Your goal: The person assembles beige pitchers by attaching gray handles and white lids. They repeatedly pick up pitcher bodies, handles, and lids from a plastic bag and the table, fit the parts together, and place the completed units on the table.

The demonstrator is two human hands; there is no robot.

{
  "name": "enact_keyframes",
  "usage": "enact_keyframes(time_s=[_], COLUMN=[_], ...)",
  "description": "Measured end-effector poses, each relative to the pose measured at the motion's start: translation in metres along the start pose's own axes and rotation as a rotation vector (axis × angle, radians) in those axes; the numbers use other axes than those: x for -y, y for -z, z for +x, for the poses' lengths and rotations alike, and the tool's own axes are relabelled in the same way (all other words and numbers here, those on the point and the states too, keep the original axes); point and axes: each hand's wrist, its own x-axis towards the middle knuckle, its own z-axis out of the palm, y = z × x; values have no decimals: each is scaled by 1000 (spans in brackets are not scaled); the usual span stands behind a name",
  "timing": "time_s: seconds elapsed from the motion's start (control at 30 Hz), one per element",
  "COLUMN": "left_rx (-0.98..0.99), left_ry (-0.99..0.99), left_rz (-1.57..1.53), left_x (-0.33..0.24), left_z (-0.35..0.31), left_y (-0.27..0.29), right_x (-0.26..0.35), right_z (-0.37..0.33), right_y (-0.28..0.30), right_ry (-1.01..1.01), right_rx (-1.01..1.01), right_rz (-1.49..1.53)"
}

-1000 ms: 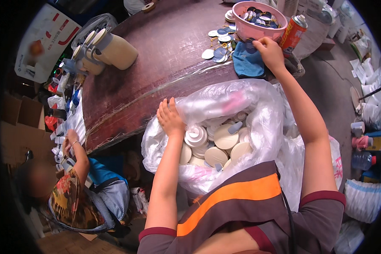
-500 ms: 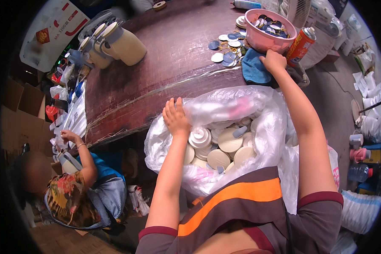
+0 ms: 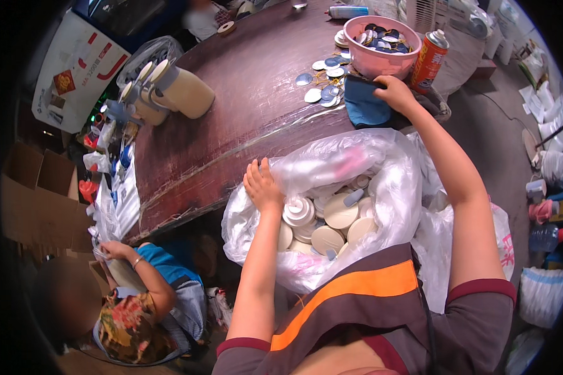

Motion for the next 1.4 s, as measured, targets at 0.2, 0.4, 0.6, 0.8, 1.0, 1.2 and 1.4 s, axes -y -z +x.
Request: enact_keyframes(time_s=[0.2,0.4,0.6,0.8,1.0,1.2,1.4], left_rx=[-46,-47,-47,-47,-58,-54,-47], left_ry=[-29,-43,-55,-48,-54,-53,-20], left_rz=[-14,-12,-18,-10,-41,2,-56], left_x=[-4,-1,0,1,-3,2,0], left_z=[2,0,2,-1,2,2,-1], left_y=[-4,-8,-7,-8,-3,-8,-12], right_x=[-5,22,18,-12,5,-18,32], right_z=[-78,-72,-84,-89,-84,-73,-68], right_y=[23,20,-27,-25,-24,-31,-13], right_ry=[390,75,27,148,-203,84,3], right_rx=[-8,-57,-60,-30,-20,-167,-225], right_rz=[-337,-135,-510,-496,-388,-463,-651])
